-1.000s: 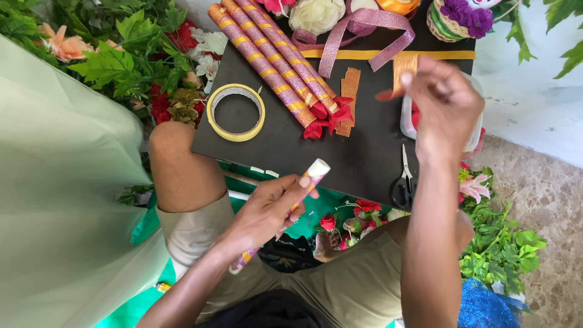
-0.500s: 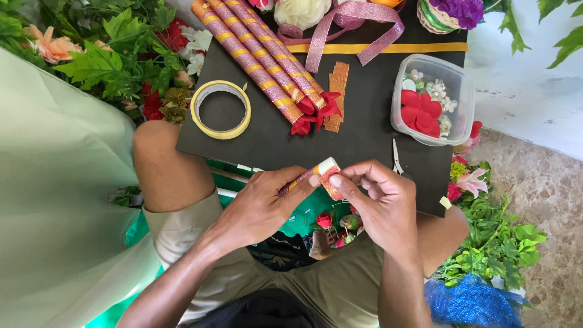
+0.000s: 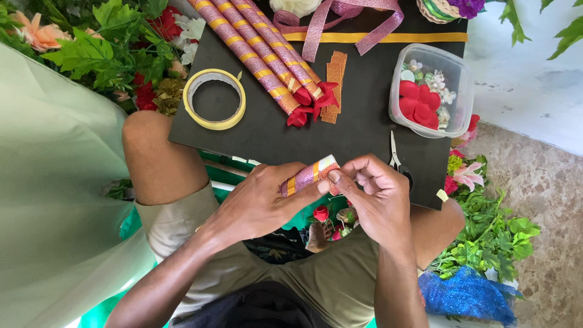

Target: The person wraps a paper roll with a pink ribbon, securing it with tape and scissors.

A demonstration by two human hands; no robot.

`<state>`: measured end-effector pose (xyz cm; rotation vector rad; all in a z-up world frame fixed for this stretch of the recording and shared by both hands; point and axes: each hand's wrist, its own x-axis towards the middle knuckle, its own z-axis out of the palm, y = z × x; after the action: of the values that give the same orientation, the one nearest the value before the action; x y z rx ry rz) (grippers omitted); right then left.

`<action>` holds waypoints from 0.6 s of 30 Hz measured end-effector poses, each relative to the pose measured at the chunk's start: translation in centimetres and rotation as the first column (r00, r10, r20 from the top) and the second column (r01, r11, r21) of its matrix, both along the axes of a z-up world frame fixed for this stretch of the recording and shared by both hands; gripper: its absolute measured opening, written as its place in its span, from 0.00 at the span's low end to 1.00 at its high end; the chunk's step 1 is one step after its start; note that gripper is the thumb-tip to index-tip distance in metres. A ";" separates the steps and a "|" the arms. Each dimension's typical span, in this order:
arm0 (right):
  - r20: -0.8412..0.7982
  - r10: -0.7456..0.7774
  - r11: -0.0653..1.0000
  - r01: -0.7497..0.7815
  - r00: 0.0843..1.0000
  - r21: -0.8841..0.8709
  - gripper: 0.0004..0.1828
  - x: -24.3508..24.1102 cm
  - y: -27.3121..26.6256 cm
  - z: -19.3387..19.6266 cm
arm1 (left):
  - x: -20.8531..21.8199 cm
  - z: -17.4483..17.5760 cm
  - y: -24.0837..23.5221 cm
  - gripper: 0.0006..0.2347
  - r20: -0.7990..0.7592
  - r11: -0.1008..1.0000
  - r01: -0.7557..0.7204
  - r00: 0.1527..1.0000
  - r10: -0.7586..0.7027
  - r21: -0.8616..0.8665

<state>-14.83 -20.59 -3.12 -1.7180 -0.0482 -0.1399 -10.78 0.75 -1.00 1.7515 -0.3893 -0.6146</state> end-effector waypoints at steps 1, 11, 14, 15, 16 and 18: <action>-0.001 0.003 1.000 -0.003 1.000 -0.001 0.04 0.0 0.0 -0.1 | 0.0 -0.4 -0.1 0.18 -0.001 1.000 -0.003 1.000 0.003 -0.001; -0.011 0.008 0.999 -0.009 1.000 -0.036 0.05 -0.5 -0.5 -1.5 | 0.5 -1.5 0.0 0.18 0.048 0.999 0.000 0.999 -0.003 0.048; 0.007 0.007 0.997 -0.007 1.000 -0.075 0.08 -0.5 -0.7 -1.1 | 0.6 -0.9 0.3 0.18 0.060 0.998 0.000 0.998 -0.004 0.068; 0.024 0.005 0.994 -0.002 1.000 -0.113 0.11 -0.5 -0.8 -0.8 | 0.6 -0.7 0.5 0.18 0.053 0.997 -0.006 0.999 0.002 0.075; 0.023 0.004 0.994 -0.001 1.000 -0.113 0.11 -0.5 -0.8 -0.9 | 0.6 -0.6 0.6 0.18 0.052 0.997 -0.005 0.999 0.001 0.074; 0.040 -0.020 0.993 0.024 0.999 -0.118 0.10 -0.5 -0.6 -1.0 | 0.6 -0.4 0.8 0.18 0.070 0.996 0.007 0.997 -0.014 0.089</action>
<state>-15.33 -21.19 -4.17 -1.8347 -0.0672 -0.1894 -10.14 1.58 -1.43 1.8608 -0.4261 -0.5860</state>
